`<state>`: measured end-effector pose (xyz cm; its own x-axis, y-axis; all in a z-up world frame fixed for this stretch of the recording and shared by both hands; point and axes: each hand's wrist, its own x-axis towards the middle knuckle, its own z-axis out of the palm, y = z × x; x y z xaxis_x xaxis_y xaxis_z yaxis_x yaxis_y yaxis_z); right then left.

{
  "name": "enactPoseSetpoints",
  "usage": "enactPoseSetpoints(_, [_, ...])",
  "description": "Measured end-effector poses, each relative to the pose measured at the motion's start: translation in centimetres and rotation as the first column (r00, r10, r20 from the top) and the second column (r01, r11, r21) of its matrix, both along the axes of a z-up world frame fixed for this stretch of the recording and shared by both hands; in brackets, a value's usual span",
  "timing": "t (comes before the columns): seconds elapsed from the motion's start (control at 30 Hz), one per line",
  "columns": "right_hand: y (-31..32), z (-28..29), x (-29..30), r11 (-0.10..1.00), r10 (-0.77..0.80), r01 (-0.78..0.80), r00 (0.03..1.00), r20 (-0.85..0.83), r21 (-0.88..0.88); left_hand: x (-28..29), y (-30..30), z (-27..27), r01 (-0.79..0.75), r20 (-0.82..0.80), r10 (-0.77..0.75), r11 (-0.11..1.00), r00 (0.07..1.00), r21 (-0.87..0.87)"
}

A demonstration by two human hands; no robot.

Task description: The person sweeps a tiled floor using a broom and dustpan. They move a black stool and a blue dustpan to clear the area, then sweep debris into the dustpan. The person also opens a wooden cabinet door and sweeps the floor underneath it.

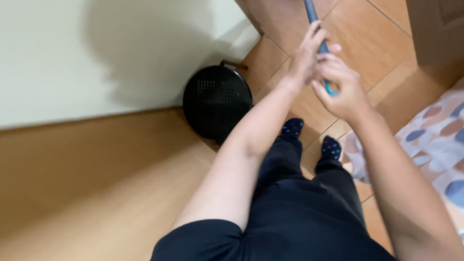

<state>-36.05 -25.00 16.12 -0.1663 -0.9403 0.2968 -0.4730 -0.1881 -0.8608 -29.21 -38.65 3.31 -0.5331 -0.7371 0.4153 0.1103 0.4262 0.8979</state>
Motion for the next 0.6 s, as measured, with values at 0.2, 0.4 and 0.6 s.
enactPoseSetpoints(0.2, [9.0, 8.8, 5.1, 0.981, -0.177, 0.167, 0.98, 0.094, 0.101, 4.7, 7.4, 10.2, 0.356, 0.3, -0.387, 0.922, 0.872, 0.152])
enactPoseSetpoints(0.4, [11.8, 3.9, 4.7, 0.94, -0.336, 0.294, 0.882, 0.332, 0.171, 2.5, 9.6, -1.2, 0.49, 0.369, -0.632, 0.768, 0.682, 0.412])
enactPoseSetpoints(0.6, [15.3, 6.3, 2.3, 0.802, -0.594, 0.56, 0.704, 0.389, 0.209, -2.9, 12.6, 8.1, 0.491, 0.643, -0.274, 0.851, 0.715, -0.184])
